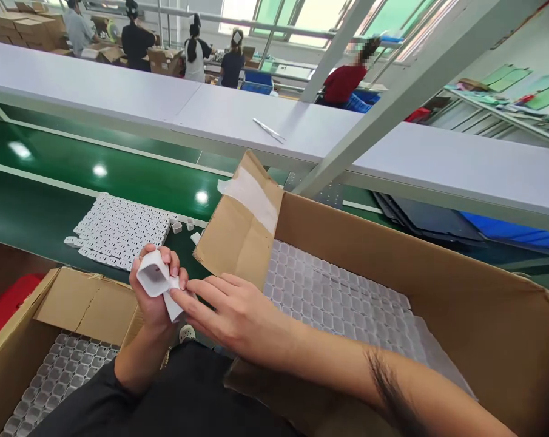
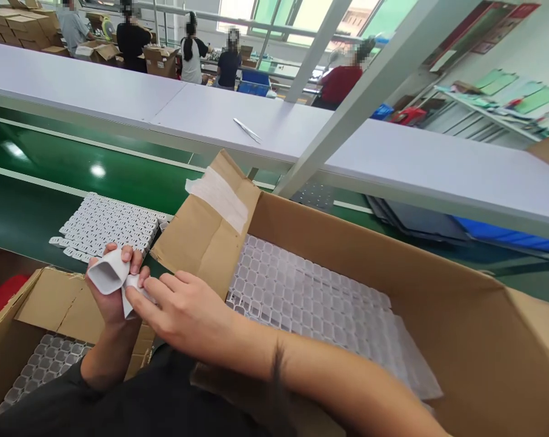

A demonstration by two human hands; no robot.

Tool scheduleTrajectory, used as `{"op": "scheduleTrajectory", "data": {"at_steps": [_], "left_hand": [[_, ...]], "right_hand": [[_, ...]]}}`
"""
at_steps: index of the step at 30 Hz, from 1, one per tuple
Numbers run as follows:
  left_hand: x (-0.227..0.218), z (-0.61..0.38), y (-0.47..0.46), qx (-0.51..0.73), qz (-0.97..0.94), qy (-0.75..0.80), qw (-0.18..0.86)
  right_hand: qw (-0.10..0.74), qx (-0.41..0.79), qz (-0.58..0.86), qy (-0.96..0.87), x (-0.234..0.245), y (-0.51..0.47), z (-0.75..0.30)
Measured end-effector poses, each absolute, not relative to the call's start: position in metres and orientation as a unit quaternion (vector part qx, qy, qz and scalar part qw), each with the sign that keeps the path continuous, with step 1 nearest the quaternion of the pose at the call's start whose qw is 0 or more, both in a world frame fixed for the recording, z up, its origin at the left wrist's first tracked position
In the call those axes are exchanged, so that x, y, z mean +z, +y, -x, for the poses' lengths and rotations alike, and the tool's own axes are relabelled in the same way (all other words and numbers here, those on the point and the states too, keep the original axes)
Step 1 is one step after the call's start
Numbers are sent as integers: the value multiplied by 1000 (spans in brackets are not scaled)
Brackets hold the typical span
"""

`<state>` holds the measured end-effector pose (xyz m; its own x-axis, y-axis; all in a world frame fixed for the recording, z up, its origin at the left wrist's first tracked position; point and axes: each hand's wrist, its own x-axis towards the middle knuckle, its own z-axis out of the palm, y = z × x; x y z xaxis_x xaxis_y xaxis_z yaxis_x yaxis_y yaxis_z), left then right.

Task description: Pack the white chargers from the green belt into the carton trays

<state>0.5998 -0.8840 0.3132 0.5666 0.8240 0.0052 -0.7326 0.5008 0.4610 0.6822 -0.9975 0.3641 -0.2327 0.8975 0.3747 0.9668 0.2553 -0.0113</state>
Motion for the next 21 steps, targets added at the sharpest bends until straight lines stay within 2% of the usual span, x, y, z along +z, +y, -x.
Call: {"op": "scheduleTrajectory", "data": {"at_steps": [3,10,13,17,19,21], "left_hand": [[316,-596,-888,455,-207,119,858],[311,-604,-911,558,-271,98,778],[308,-609,-922,589,-318,81,739],[305,-611,-923,606,-390,58,691],[304,-614,-920,634,-419,60,648],[306,-621,-920,684,-440,57,579]], "right_hand": [[179,-84,592,-781,370,-1004,-688],[341,-108,661,-660,377,-1005,-700],[370,-67,658,-653,377,-1003,-701],[470,48,621,-625,379,-1008,-700],[485,77,598,-633,379,-1013,-698],[458,53,594,-659,380,-1017,-697]]}}
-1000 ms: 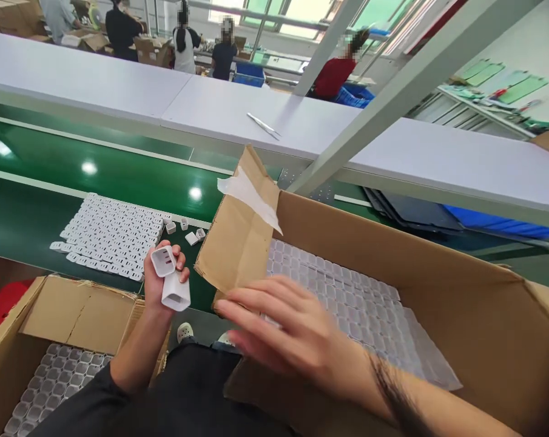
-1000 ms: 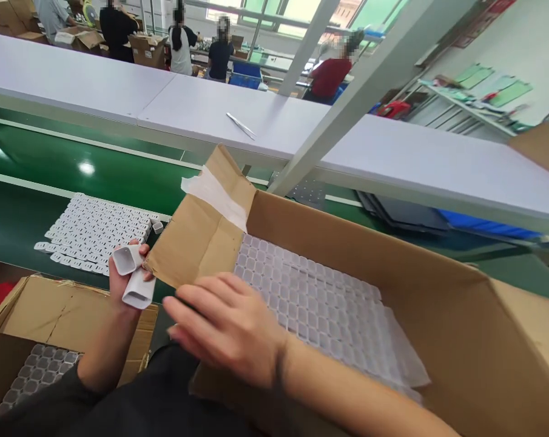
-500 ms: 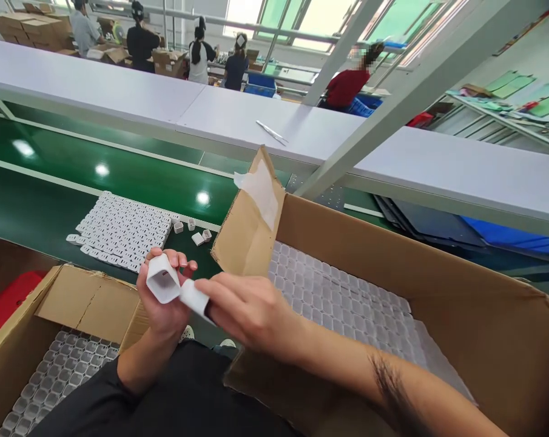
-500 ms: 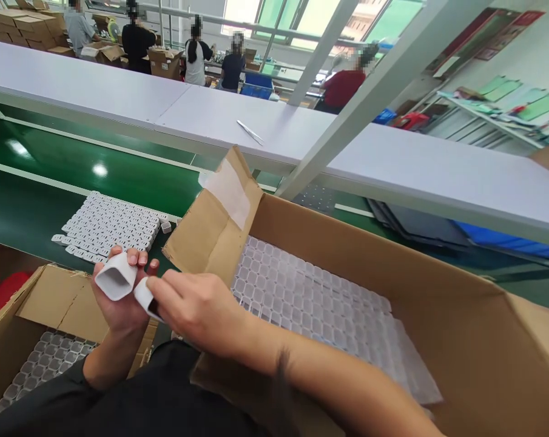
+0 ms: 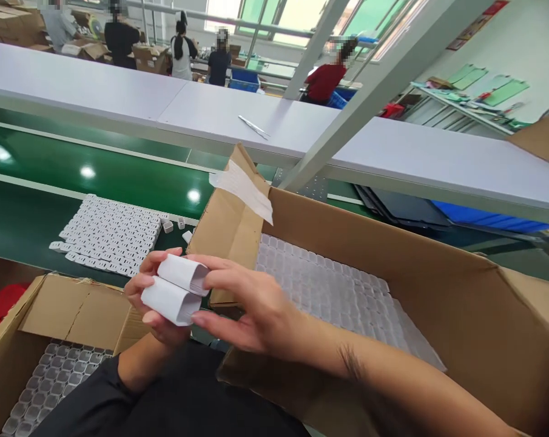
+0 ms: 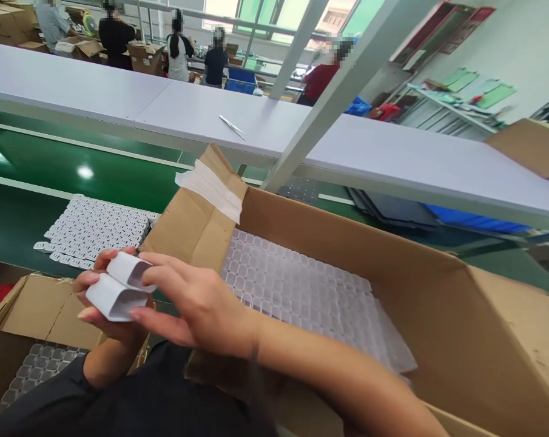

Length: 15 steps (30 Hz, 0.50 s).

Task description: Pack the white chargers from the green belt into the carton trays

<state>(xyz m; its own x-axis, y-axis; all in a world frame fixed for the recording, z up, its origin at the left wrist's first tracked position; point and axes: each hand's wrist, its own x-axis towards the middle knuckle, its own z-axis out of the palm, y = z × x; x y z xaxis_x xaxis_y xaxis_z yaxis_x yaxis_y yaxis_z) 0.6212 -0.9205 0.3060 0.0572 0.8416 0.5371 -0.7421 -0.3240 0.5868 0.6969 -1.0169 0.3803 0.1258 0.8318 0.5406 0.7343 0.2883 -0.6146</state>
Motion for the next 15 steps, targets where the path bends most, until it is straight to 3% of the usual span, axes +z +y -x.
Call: {"op": "scheduleTrajectory", "data": {"at_steps": [4,7,10,13,15], "left_hand": [[316,-643,-929,761,-471,41,445],[319,-651,-926,772,-500,33,392],[307,-646,-907,755,-600,-48,261],[285,-635,-887,662,-716,-60,214],[271,-629,-875,626,-747,-44,219]], "right_hand": [[423,-1,585,-691,394,-1027,-704],[430,-11,590,-683,413,-1047,-732],[410,-28,646,-643,416,-1078,-781],[338,16,717,-610,382,-1107,-834],[224,73,764,-601,343,-1118,-859]]}}
